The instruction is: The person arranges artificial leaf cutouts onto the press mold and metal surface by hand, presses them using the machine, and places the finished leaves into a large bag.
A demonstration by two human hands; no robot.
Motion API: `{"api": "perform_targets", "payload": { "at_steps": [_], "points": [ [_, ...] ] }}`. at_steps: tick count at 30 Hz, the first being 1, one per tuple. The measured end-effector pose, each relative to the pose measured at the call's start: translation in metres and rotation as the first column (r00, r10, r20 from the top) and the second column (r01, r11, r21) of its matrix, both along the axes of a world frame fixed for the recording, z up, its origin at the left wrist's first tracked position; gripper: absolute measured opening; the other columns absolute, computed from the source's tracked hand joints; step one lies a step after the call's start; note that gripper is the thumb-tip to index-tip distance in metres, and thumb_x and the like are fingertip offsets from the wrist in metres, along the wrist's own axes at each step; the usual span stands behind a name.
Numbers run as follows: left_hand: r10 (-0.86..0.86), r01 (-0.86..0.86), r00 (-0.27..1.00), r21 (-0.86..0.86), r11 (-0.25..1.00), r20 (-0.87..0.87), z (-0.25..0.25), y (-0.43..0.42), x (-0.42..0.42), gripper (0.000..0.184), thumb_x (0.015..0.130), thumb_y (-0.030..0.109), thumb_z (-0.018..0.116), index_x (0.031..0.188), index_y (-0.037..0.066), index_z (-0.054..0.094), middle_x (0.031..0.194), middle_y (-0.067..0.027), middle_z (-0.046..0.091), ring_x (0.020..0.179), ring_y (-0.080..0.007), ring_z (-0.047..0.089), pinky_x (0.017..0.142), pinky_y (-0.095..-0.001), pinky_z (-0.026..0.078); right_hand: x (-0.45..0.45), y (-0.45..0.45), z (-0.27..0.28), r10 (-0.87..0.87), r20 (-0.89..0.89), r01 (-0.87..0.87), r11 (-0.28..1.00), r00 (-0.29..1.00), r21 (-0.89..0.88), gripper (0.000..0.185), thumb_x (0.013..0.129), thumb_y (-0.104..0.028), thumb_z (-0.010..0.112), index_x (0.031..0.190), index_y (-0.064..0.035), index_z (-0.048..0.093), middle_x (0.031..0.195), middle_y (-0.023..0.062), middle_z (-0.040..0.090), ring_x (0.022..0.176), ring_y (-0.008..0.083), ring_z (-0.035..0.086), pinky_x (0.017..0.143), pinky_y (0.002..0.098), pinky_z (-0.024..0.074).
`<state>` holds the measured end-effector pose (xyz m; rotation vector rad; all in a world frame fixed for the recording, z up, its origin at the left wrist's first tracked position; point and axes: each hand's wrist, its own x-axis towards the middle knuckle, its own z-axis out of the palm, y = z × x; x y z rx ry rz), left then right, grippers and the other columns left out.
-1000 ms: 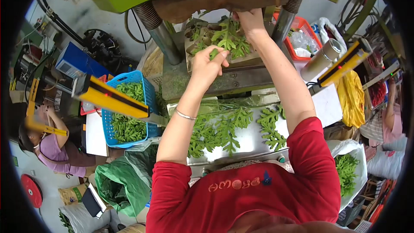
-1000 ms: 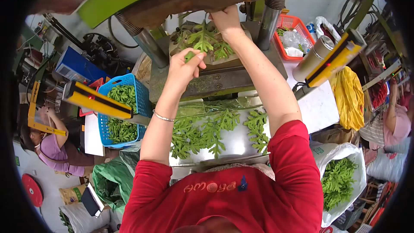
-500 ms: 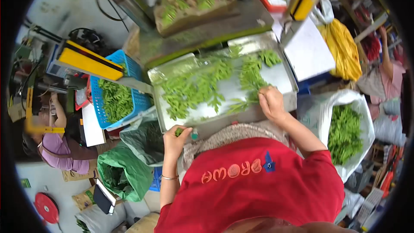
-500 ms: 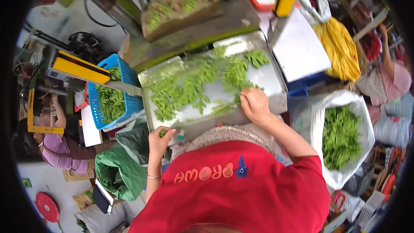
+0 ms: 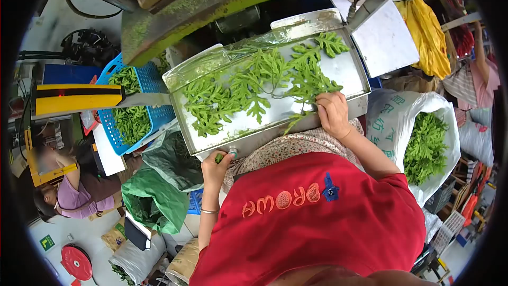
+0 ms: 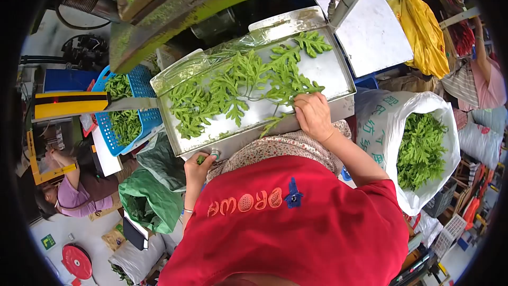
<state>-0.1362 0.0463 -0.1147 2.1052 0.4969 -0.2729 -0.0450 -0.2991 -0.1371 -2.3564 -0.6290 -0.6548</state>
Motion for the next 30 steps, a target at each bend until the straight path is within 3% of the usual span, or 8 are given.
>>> {"api": "perform_targets", "payload": {
  "at_steps": [11, 15, 17, 18, 20, 22, 26, 30],
  "points": [
    [-0.001, 0.003, 0.997, 0.019, 1.0, -0.078, 0.003, 0.001, 0.005, 0.015, 0.074, 0.011, 0.074, 0.078, -0.001, 0.065, 0.057, -0.0019, 0.057, 0.047, -0.0115, 0.043, 0.046, -0.024, 0.037, 0.004, 0.001, 0.003, 0.009, -0.03, -0.01, 0.999, 1.0, -0.035, 0.014, 0.078, -0.002, 0.059, 0.092, -0.0033, 0.057, 0.097, 0.0072, 0.062, 0.081, 0.0204, 0.055, 0.081, 0.0326, 0.0404],
    [-0.053, 0.055, 0.998, 0.042, 0.998, -0.027, 0.002, 0.003, 0.002, 0.014, 0.075, 0.011, 0.073, 0.079, -0.001, 0.066, 0.057, -0.0026, 0.057, 0.047, -0.0118, 0.043, 0.046, -0.0243, 0.036, 0.004, 0.004, 0.009, -0.024, -0.006, 0.024, 0.999, 1.0, -0.022, 0.013, 0.077, -0.002, 0.061, 0.09, -0.0042, 0.06, 0.088, 0.0057, 0.063, 0.072, 0.0181, 0.055, 0.074, 0.0294, 0.0402],
    [-0.263, 0.24, 0.962, 0.244, 0.94, 0.069, 0.014, 0.003, 0.003, 0.013, 0.077, 0.011, 0.071, 0.082, -0.001, 0.067, 0.056, -0.0036, 0.058, 0.046, -0.0125, 0.043, 0.046, -0.0246, 0.037, 0.006, 0.008, 0.029, -0.029, 0.013, 0.029, 0.999, 0.999, -0.02, 0.012, 0.077, -0.003, 0.061, 0.089, -0.0044, 0.06, 0.085, 0.005, 0.063, 0.069, 0.0173, 0.055, 0.071, 0.0285, 0.0397],
    [-0.258, 0.232, 0.963, 0.246, 0.941, 0.082, 0.032, -0.003, 0.011, 0.013, 0.077, 0.011, 0.071, 0.082, -0.001, 0.067, 0.056, -0.0036, 0.058, 0.046, -0.0125, 0.043, 0.046, -0.0246, 0.037, 0.008, 0.01, 0.046, -0.033, 0.022, 0.033, 0.999, 0.999, -0.018, 0.011, 0.077, -0.003, 0.062, 0.088, -0.0047, 0.061, 0.082, 0.0042, 0.063, 0.066, 0.0166, 0.054, 0.069, 0.0275, 0.0391],
    [-0.187, 0.156, 0.972, 0.21, 0.965, 0.139, 0.071, -0.02, 0.038, 0.014, 0.077, 0.008, 0.071, 0.088, 0.001, 0.068, 0.061, -0.0035, 0.059, 0.05, -0.0106, 0.044, 0.048, -0.0225, 0.037, 0.01, 0.018, 0.07, -0.041, 0.038, 0.042, 0.999, 0.998, -0.011, 0.009, 0.076, -0.003, 0.063, 0.085, -0.0051, 0.063, 0.076, 0.0028, 0.063, 0.059, 0.0152, 0.052, 0.064, 0.0257, 0.038],
    [-0.236, 0.184, 0.801, 0.148, 0.972, 0.551, 0.076, -0.036, 0.063, 0.021, 0.079, 0.009, 0.07, 0.099, 0.003, 0.069, 0.07, -0.0036, 0.064, 0.053, -0.01, 0.046, 0.049, -0.0215, 0.037, 0.015, 0.029, 0.08, -0.004, 0.106, 0.003, 1.0, 0.994, 0.004, 0.009, 0.076, -0.003, 0.063, 0.085, -0.0052, 0.063, 0.073, 0.0025, 0.062, 0.057, 0.0148, 0.051, 0.062, 0.0252, 0.0369],
    [-0.227, 0.303, 0.84, -0.079, 0.95, 0.492, 0.113, -0.081, 0.1, 0.023, 0.081, 0.007, 0.068, 0.104, 0.004, 0.067, 0.076, -0.0043, 0.067, 0.052, -0.0059, 0.046, 0.047, -0.0177, 0.037, 0.03, 0.05, 0.099, 0.099, 0.283, -0.11, 0.994, 0.954, 0.024, 0.008, 0.075, -0.004, 0.064, 0.083, -0.0056, 0.065, 0.066, 0.0016, 0.06, 0.05, 0.0136, 0.049, 0.055, 0.0236, 0.0338],
    [-0.091, 0.315, 0.862, -0.387, 0.867, 0.499, 0.117, -0.097, 0.12, 0.016, 0.084, 0.012, 0.067, 0.098, 0.005, 0.069, 0.072, -0.005, 0.067, 0.045, -0.0046, 0.043, 0.041, -0.0162, 0.033, 0.03, 0.054, 0.118, 0.181, 0.047, -0.185, 0.979, 0.982, 0.089, 0.01, 0.078, -0.005, 0.063, 0.088, -0.0039, 0.066, 0.066, 0.0025, 0.06, 0.051, 0.0121, 0.049, 0.053, 0.024, 0.035]
  ]
}}
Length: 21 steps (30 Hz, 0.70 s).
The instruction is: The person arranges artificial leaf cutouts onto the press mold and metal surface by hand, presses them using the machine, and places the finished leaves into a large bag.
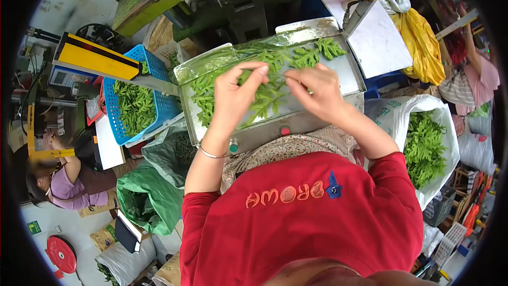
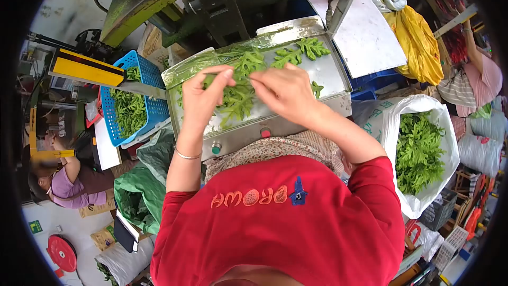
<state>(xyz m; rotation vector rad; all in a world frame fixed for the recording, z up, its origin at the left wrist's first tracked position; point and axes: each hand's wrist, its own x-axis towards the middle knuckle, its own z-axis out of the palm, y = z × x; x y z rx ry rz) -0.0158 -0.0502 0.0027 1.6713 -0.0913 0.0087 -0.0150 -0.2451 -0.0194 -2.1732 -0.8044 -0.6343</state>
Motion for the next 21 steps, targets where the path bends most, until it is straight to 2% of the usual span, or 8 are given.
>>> {"api": "perform_targets", "payload": {
  "at_steps": [2, 5, 8, 10, 11, 13, 15, 21],
  "points": [
    [0.06, -0.06, 0.998, 0.004, 0.998, 0.004, 0.005, 0.004, 0.004, 0.013, 0.085, 0.013, 0.066, 0.094, 0.004, 0.069, 0.067, -0.0051, 0.065, 0.043, -0.0026, 0.04, 0.038, -0.0147, 0.029, 0.0, 0.0, 0.01, 0.065, -0.319, 0.024, 0.963, 0.945, 0.268, 0.014, 0.082, -0.007, 0.061, 0.094, -0.002, 0.066, 0.07, 0.0025, 0.062, 0.052, 0.011, 0.049, 0.054, 0.0244, 0.0381],
    [0.039, -0.041, 0.995, -0.029, 0.999, -0.089, 0.018, 0.017, 0.008, 0.012, 0.084, 0.011, 0.065, 0.091, 0.001, 0.068, 0.067, -0.0052, 0.065, 0.043, -0.0035, 0.041, 0.039, -0.0154, 0.03, 0.021, -0.007, 0.035, 0.125, -0.401, 0.083, 0.883, 0.908, 0.462, 0.021, 0.087, -0.011, 0.058, 0.103, -0.0009, 0.066, 0.097, 0.0045, 0.067, 0.061, 0.0107, 0.054, 0.066, 0.0225, 0.0439],
    [-0.033, 0.031, 0.993, -0.018, 0.999, -0.116, 0.028, 0.021, 0.011, 0.012, 0.084, 0.009, 0.065, 0.09, 0.0, 0.068, 0.066, -0.0052, 0.065, 0.043, -0.0039, 0.041, 0.039, -0.0156, 0.03, 0.055, 0.008, 0.05, 0.172, -0.126, -0.112, 0.915, 0.977, 0.388, 0.025, 0.088, -0.015, 0.057, 0.108, -0.0012, 0.064, 0.104, 0.0055, 0.065, 0.067, 0.0116, 0.057, 0.062, 0.0217, 0.0456],
    [-0.118, 0.117, 0.982, -0.015, 0.993, -0.145, 0.032, 0.021, 0.013, 0.011, 0.084, 0.008, 0.064, 0.089, 0.0, 0.068, 0.066, -0.0052, 0.064, 0.043, -0.0042, 0.041, 0.039, -0.0159, 0.031, 0.071, 0.03, 0.055, 0.51, -0.182, -0.427, 0.831, 0.841, 0.355, 0.031, 0.087, -0.019, 0.06, 0.112, -0.0014, 0.062, 0.104, 0.0056, 0.065, 0.073, 0.0129, 0.06, 0.061, 0.022, 0.0474],
    [-0.12, 0.12, 0.982, -0.012, 0.993, -0.144, 0.033, 0.022, 0.014, 0.011, 0.084, 0.008, 0.064, 0.089, 0.0, 0.068, 0.066, -0.0052, 0.064, 0.043, -0.0042, 0.041, 0.039, -0.0159, 0.031, 0.07, 0.039, 0.061, 0.598, -0.408, -0.446, 0.795, 0.691, 0.41, 0.032, 0.085, -0.019, 0.062, 0.111, -0.0014, 0.062, 0.102, 0.0067, 0.065, 0.075, 0.0133, 0.061, 0.062, 0.0228, 0.0484],
    [-0.167, 0.167, 0.981, -0.008, 0.986, -0.102, 0.033, 0.026, 0.016, 0.01, 0.084, 0.007, 0.064, 0.089, 0.0, 0.068, 0.065, -0.005, 0.064, 0.043, -0.0044, 0.041, 0.039, -0.0158, 0.031, 0.07, 0.047, 0.061, 0.651, -0.591, -0.448, 0.758, 0.476, 0.474, 0.032, 0.083, -0.019, 0.064, 0.11, -0.0015, 0.062, 0.101, 0.0077, 0.065, 0.076, 0.0138, 0.062, 0.062, 0.0236, 0.0494],
    [-0.204, 0.204, 0.977, -0.004, 0.979, -0.06, 0.033, 0.032, 0.016, 0.009, 0.084, 0.007, 0.063, 0.09, 0.0, 0.068, 0.064, -0.0048, 0.063, 0.043, -0.0046, 0.04, 0.039, -0.0157, 0.031, 0.073, 0.053, 0.048, 0.698, -0.71, -0.588, 0.612, 0.088, 0.529, 0.03, 0.08, -0.016, 0.066, 0.104, 0.0005, 0.062, 0.09, 0.0093, 0.066, 0.073, 0.0138, 0.062, 0.061, 0.0242, 0.0497],
    [-0.011, 0.012, 0.998, 0.031, 0.999, -0.06, 0.02, 0.042, 0.01, 0.009, 0.085, 0.007, 0.063, 0.089, 0.001, 0.068, 0.064, -0.0043, 0.062, 0.043, -0.0048, 0.04, 0.04, -0.0156, 0.031, 0.062, 0.016, 0.028, 0.529, -0.845, -0.56, 0.727, 0.085, 0.398, 0.021, 0.082, -0.009, 0.059, 0.099, 0.0023, 0.062, 0.07, 0.0085, 0.065, 0.067, 0.013, 0.06, 0.059, 0.0225, 0.0482]
  ]
}}
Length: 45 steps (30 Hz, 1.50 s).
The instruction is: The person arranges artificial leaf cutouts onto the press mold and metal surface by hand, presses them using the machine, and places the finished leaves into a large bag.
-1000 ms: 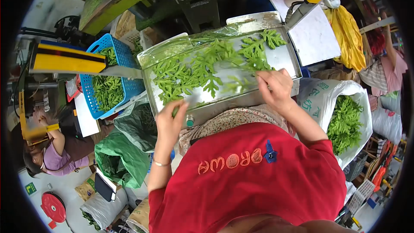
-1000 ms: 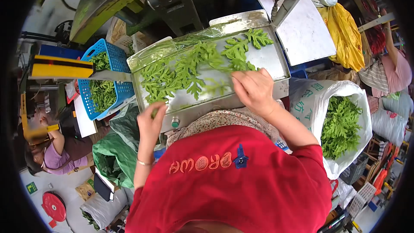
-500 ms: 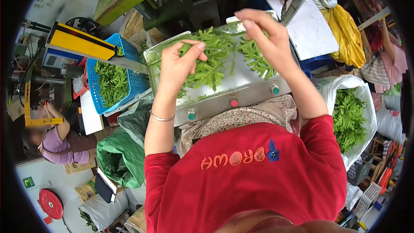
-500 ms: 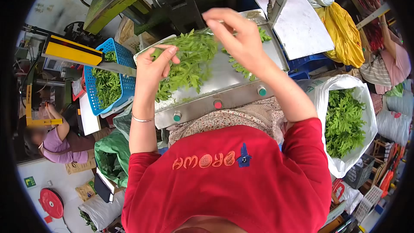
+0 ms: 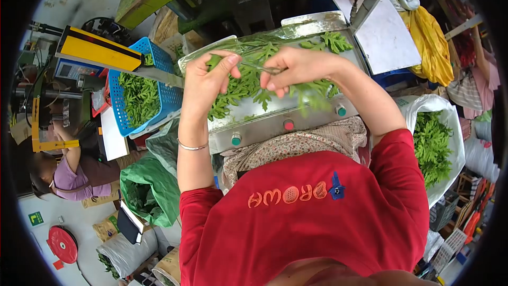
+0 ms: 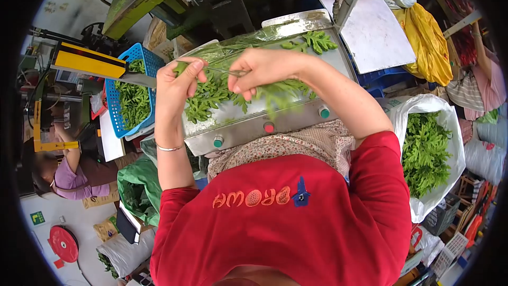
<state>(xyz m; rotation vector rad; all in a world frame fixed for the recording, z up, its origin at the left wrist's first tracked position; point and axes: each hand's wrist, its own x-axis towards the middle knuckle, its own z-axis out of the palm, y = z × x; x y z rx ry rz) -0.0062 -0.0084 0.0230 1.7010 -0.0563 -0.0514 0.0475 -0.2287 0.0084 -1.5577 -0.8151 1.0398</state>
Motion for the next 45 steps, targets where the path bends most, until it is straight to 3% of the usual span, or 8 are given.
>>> {"api": "perform_targets", "payload": {
  "at_steps": [10, 14, 16, 25, 36, 39, 43, 45],
  "points": [
    [0.089, -0.091, 0.996, -0.094, 0.991, -0.024, -0.018, 0.015, 0.007, 0.014, 0.087, 0.006, 0.06, 0.098, 0.0, 0.066, 0.074, -0.007, 0.066, 0.053, -0.0084, 0.052, 0.044, -0.0168, 0.037, -0.031, -0.02, -0.036, -0.388, -0.177, 0.42, 0.885, 0.904, 0.202, 0.017, 0.091, -0.012, 0.055, 0.098, 0.0014, 0.062, 0.066, 0.0053, 0.06, 0.065, 0.011, 0.056, 0.06, 0.0208, 0.0458],
    [0.239, -0.519, 0.741, 0.309, 0.797, 0.628, 0.0, 0.0, -0.014, 0.03, 0.082, 0.0, 0.06, 0.113, 0.002, 0.062, 0.101, -0.0102, 0.067, 0.079, -0.0162, 0.063, 0.057, -0.0204, 0.048, -0.033, -0.021, -0.03, -0.466, -0.322, 0.536, 0.825, 0.824, 0.179, 0.017, 0.093, -0.014, 0.054, 0.098, -0.0003, 0.062, 0.066, 0.0045, 0.059, 0.063, 0.0103, 0.055, 0.059, 0.021, 0.044],
    [-0.199, -0.386, 0.603, 0.501, 0.774, 0.772, 0.001, -0.01, -0.025, 0.05, 0.075, -0.005, 0.061, 0.123, 0.005, 0.056, 0.124, -0.0103, 0.058, 0.102, -0.0214, 0.061, 0.071, -0.0243, 0.051, -0.037, -0.016, -0.03, -0.439, -0.3, 0.503, 0.844, 0.847, 0.186, 0.017, 0.093, -0.015, 0.054, 0.098, -0.001, 0.062, 0.066, 0.0041, 0.059, 0.063, 0.01, 0.054, 0.058, 0.0211, 0.0433],
    [-0.388, -0.058, 0.823, 0.74, 0.67, 0.415, -0.015, -0.03, -0.05, 0.035, 0.071, -0.006, 0.06, 0.105, 0.002, 0.059, 0.088, -0.0085, 0.061, 0.068, -0.019, 0.059, 0.055, -0.0272, 0.046, -0.046, -0.004, -0.033, -0.314, 0.144, 0.248, 0.902, 0.938, 0.354, 0.017, 0.094, -0.019, 0.053, 0.094, -0.005, 0.063, 0.063, 0.0012, 0.055, 0.057, 0.0085, 0.048, 0.054, 0.0206, 0.0388],
    [-0.909, 0.616, 0.385, 0.691, 0.38, 0.156, 0.026, -0.001, -0.087, 0.007, 0.079, 0.004, 0.055, 0.082, 0.008, 0.051, 0.067, -0.0034, 0.047, 0.048, -0.0174, 0.045, 0.044, -0.0288, 0.037, -0.103, -0.026, 0.081, 0.652, 0.448, -0.406, 0.745, 0.612, -0.53, 0.004, 0.081, -0.003, 0.049, 0.079, -0.0043, 0.053, 0.066, 0.0117, 0.059, 0.055, 0.0228, 0.056, 0.051, 0.0324, 0.0455],
    [-0.567, 0.451, 0.818, 0.5, 0.74, 0.101, 0.012, 0.074, -0.087, 0.007, 0.078, 0.003, 0.058, 0.083, 0.006, 0.062, 0.067, -0.0029, 0.058, 0.048, -0.0189, 0.045, 0.05, -0.0304, 0.038, -0.08, -0.113, 0.065, -0.038, 0.745, 0.208, 0.968, 0.666, -0.137, 0.012, 0.08, -0.002, 0.05, 0.086, -0.0021, 0.06, 0.073, 0.0093, 0.062, 0.055, 0.0193, 0.055, 0.052, 0.026, 0.0456],
    [0.132, 0.045, 0.977, 0.771, 0.636, -0.167, -0.051, 0.172, -0.094, 0.01, 0.082, 0.007, 0.059, 0.084, -0.001, 0.064, 0.069, -0.0091, 0.062, 0.052, -0.0198, 0.049, 0.052, -0.0303, 0.04, -0.098, -0.257, 0.08, -0.074, 0.957, 0.945, 0.196, 0.281, -0.262, 0.014, 0.086, -0.008, 0.05, 0.089, 0.0027, 0.059, 0.079, 0.0111, 0.061, 0.059, 0.0258, 0.052, 0.058, 0.0379, 0.043],
    [0.161, 0.04, 0.973, 0.811, 0.583, -0.163, -0.116, 0.215, -0.114, 0.012, 0.083, 0.009, 0.059, 0.085, -0.001, 0.064, 0.068, -0.0111, 0.063, 0.052, -0.0234, 0.051, 0.052, -0.0331, 0.042, -0.129, -0.337, 0.082, 0.023, 0.836, 0.808, -0.272, 0.549, -0.523, 0.027, 0.082, -0.019, 0.057, 0.099, 0.0024, 0.058, 0.087, 0.0124, 0.063, 0.074, 0.0281, 0.056, 0.069, 0.0379, 0.0441]
  ]
}}
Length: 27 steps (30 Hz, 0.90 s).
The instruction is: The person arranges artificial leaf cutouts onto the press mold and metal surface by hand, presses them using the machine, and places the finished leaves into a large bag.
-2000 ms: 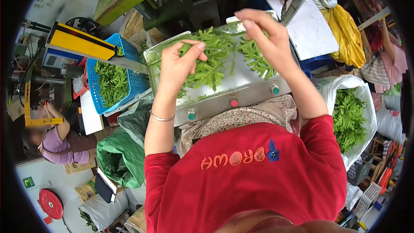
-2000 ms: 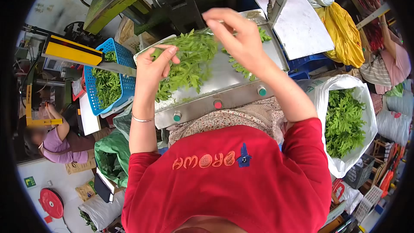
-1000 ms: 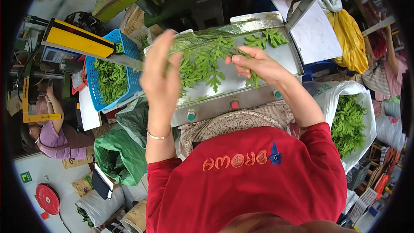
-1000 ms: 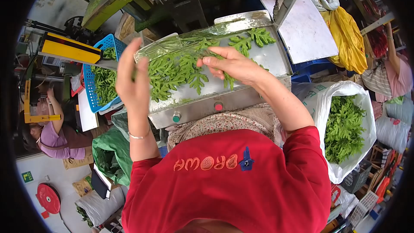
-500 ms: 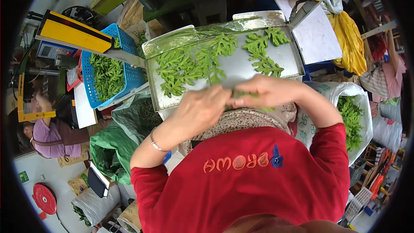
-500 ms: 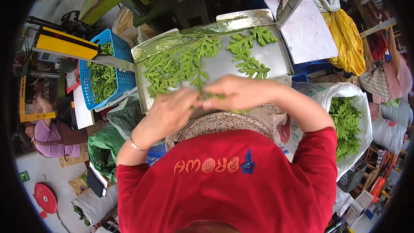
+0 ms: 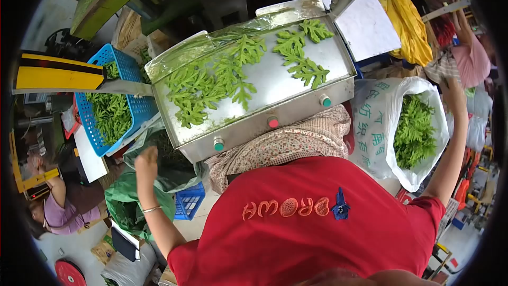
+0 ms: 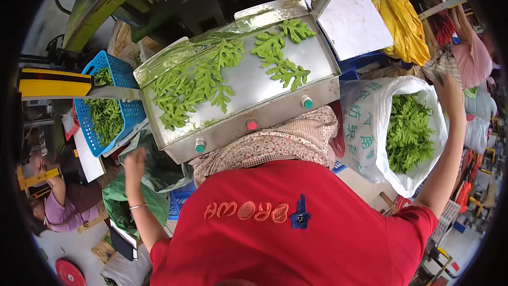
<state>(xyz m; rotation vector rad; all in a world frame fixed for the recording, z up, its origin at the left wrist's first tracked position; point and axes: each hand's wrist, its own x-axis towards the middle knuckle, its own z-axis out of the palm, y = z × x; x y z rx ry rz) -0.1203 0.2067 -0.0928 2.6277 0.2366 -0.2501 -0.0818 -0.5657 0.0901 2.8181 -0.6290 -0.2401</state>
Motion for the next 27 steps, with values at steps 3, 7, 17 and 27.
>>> {"api": "perform_targets", "payload": {
  "at_steps": [3, 7, 17, 27],
  "points": [
    [-0.067, 0.014, 0.986, 0.324, 0.946, 0.153, -0.089, 0.044, -0.038, 0.015, 0.083, 0.013, 0.06, 0.085, -0.001, 0.064, 0.069, -0.0137, 0.064, 0.056, -0.031, 0.055, 0.054, -0.0386, 0.043, -0.061, -0.049, -0.02, -0.211, -0.209, 0.149, 0.949, 0.955, -0.279, 0.037, 0.077, -0.025, 0.062, 0.106, -0.0016, 0.059, 0.096, 0.011, 0.064, 0.086, 0.0284, 0.058, 0.079, 0.0374, 0.044],
    [0.074, -0.09, 0.995, 0.303, 0.949, 0.064, -0.008, -0.029, 0.014, 0.021, 0.083, 0.019, 0.06, 0.09, 0.0, 0.065, 0.083, -0.018, 0.066, 0.071, -0.0369, 0.061, 0.062, -0.0404, 0.047, -0.032, -0.027, -0.058, 0.185, 0.117, -0.199, 0.972, 0.976, 0.126, 0.035, 0.076, -0.018, 0.064, 0.109, -0.0057, 0.059, 0.1, 0.011, 0.065, 0.085, 0.0282, 0.061, 0.076, 0.0351, 0.0476],
    [-0.291, 0.395, 0.845, -0.155, 0.906, 0.449, 0.028, -0.228, 0.092, 0.012, 0.082, 0.011, 0.063, 0.089, 0.002, 0.066, 0.085, -0.0073, 0.066, 0.063, -0.0212, 0.06, 0.061, -0.0291, 0.049, 0.081, 0.213, -0.165, 0.676, -0.026, -0.658, 0.725, 0.737, 0.204, 0.021, 0.076, -0.016, 0.065, 0.092, -0.0027, 0.06, 0.095, 0.008, 0.061, 0.081, 0.0277, 0.06, 0.074, 0.0345, 0.0477],
    [-0.442, 0.64, 0.697, -0.214, 0.738, 0.564, 0.019, -0.305, 0.11, 0.013, 0.083, 0.012, 0.061, 0.094, 0.005, 0.063, 0.095, -0.0037, 0.064, 0.067, -0.0237, 0.061, 0.059, -0.0314, 0.049, 0.071, 0.227, -0.165, 0.638, 0.198, -0.641, 0.598, 0.744, 0.481, 0.015, 0.074, -0.011, 0.063, 0.086, -0.0044, 0.056, 0.085, 0.0068, 0.058, 0.074, 0.0272, 0.059, 0.066, 0.0344, 0.0466]
  ]
}}
